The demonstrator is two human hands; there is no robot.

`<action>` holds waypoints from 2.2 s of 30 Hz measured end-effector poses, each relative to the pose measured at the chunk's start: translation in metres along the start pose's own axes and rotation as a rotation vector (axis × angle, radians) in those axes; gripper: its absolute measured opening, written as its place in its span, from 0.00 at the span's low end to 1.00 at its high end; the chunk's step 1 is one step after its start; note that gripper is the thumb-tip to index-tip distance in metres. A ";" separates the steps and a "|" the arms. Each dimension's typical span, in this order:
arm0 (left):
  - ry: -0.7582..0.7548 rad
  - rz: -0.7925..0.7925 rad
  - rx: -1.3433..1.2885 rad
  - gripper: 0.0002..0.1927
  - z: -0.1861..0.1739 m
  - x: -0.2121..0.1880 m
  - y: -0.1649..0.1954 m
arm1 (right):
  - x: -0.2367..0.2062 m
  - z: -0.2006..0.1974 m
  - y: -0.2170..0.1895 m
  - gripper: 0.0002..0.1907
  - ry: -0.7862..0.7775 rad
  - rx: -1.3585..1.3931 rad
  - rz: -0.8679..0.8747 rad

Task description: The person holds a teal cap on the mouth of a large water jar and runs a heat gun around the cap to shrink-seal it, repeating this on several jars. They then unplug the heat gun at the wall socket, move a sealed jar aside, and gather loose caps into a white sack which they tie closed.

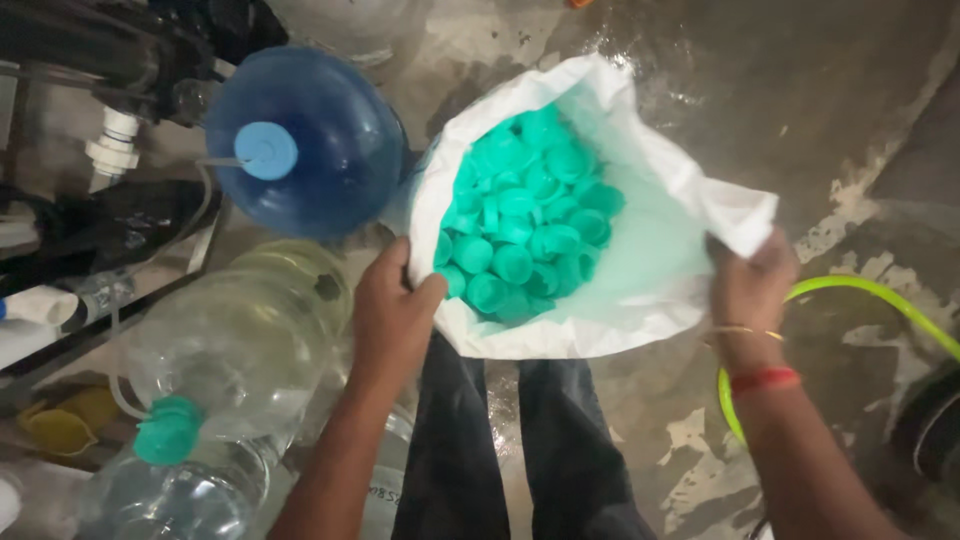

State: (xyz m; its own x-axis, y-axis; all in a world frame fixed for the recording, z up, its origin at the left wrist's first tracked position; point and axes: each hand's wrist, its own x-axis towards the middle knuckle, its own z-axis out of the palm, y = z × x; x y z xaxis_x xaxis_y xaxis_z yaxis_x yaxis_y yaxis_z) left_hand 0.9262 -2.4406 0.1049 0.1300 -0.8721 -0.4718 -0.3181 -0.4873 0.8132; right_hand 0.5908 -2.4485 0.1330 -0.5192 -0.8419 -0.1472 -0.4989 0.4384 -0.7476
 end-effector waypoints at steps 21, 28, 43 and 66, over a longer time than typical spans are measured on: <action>-0.107 -0.194 -0.206 0.22 0.060 0.018 0.014 | 0.015 -0.012 0.049 0.11 -0.250 0.184 0.128; -0.230 -0.212 -0.119 0.22 0.107 0.001 0.029 | -0.054 0.061 0.031 0.11 -0.459 0.187 0.064; 0.078 -0.246 -0.070 0.12 0.028 0.025 0.003 | 0.024 -0.063 0.086 0.13 0.019 0.425 0.442; -0.101 -0.086 -0.161 0.17 0.069 -0.106 0.172 | -0.011 -0.265 0.031 0.13 0.030 0.519 0.438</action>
State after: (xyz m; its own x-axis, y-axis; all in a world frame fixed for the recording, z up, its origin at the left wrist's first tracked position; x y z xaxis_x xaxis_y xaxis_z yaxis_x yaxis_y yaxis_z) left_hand 0.7930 -2.4291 0.2717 0.0525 -0.8219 -0.5672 -0.1543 -0.5679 0.8085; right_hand 0.3976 -2.3420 0.2834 -0.6200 -0.6091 -0.4946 0.1551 0.5228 -0.8382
